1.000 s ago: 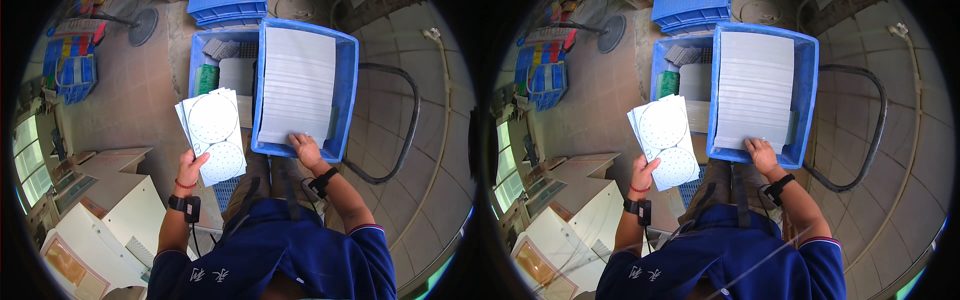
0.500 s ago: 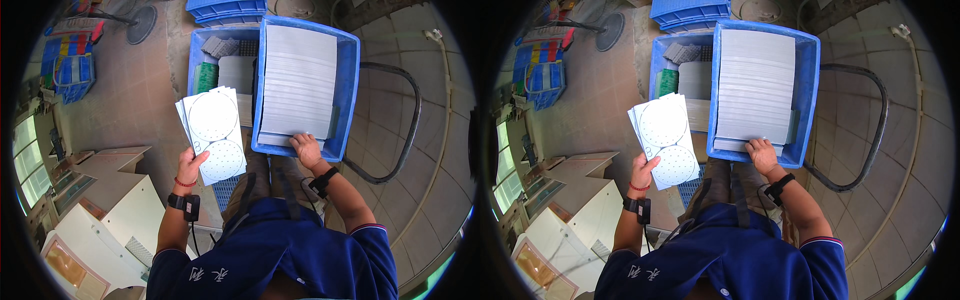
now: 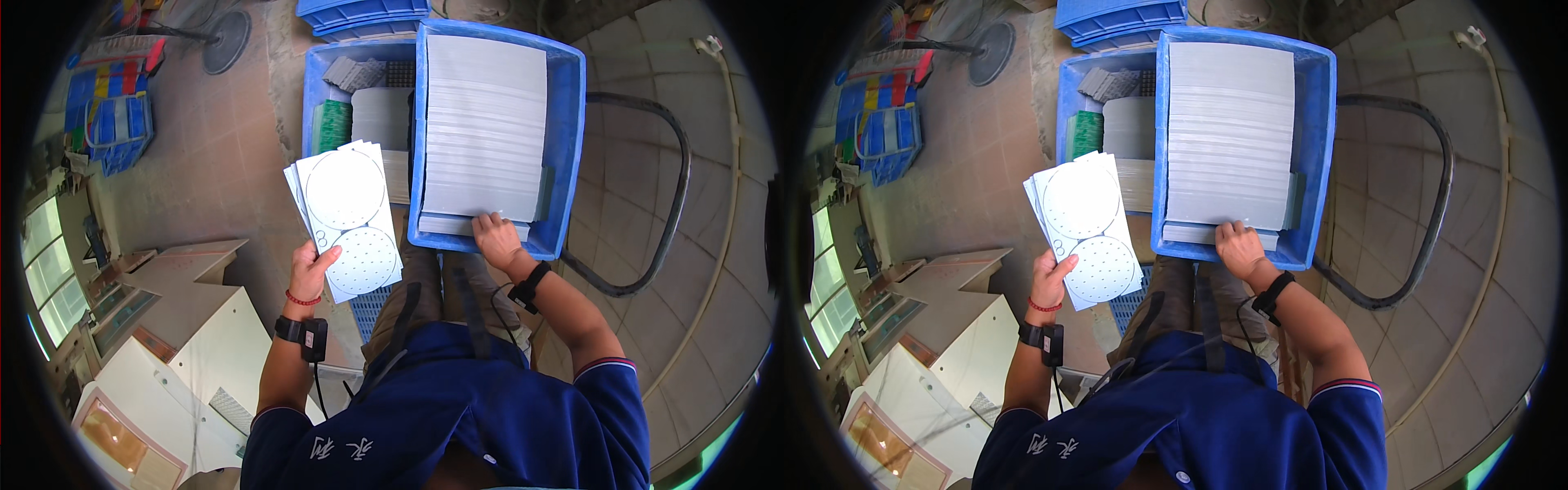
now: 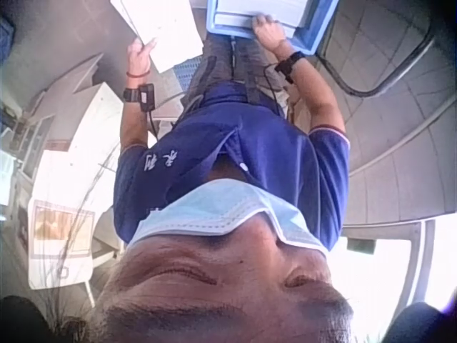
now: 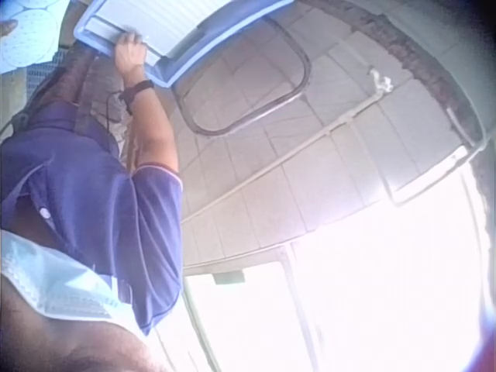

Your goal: Sorting and organizing PCB boards and panels into crates.

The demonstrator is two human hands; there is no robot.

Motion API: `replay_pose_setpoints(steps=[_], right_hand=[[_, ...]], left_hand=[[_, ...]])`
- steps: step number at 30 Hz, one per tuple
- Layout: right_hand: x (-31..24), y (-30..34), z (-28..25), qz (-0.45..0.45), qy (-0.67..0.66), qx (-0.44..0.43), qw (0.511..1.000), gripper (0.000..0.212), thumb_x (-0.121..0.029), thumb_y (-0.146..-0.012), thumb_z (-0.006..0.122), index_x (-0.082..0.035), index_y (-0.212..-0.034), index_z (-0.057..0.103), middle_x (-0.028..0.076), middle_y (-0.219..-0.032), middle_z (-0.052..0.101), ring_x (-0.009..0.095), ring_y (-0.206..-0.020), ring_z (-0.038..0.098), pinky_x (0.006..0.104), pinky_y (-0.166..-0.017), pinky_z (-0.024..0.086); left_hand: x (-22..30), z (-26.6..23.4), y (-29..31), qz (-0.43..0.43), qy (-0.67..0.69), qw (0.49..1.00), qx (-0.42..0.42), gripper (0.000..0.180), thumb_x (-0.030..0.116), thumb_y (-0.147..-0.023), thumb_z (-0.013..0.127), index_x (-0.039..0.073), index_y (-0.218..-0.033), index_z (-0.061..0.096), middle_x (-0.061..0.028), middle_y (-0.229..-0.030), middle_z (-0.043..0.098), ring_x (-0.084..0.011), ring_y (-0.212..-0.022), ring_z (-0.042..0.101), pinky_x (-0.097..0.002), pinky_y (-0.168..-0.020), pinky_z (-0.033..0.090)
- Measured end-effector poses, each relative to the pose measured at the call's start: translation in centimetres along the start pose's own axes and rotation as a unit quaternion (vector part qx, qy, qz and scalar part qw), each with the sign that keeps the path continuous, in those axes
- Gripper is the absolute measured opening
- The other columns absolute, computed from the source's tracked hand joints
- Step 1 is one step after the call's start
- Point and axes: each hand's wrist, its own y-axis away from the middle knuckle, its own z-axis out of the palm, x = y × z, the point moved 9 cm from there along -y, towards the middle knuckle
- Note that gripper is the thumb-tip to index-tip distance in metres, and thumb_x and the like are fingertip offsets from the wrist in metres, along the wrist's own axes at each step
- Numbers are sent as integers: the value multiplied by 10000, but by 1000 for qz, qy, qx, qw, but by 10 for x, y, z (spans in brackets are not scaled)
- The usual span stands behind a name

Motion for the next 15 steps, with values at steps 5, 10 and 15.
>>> replay_pose_setpoints(steps=[5,10,15], right_hand=[[-7,-6,7,-22,56,-21,998,132,-105,-686,566,-14,-760,626,86,-768,539,236,-800,553,300,-536,498],[-10,-10,12,-41,66,-60,995,104,-110,-691,572,-29,-718,631,91,-777,547,227,-781,556,308,-552,494],[-9,-14,17,-84,71,-82,991,113,-140,-693,578,-47,-729,631,96,-789,557,214,-760,562,319,-565,469]], left_hand=[[-7,-3,0,0,-14,1000,-7,179,93,-834,614,-55,-935,609,-46,-828,633,-83,-722,547,-230,-647,445],[-7,-1,1,0,-12,1000,-3,180,94,-834,616,-55,-934,608,-47,-822,634,-82,-717,545,-231,-642,444],[-1,2,2,6,-4,1000,18,187,105,-829,625,-55,-925,608,-49,-814,636,-82,-711,546,-233,-634,443]])
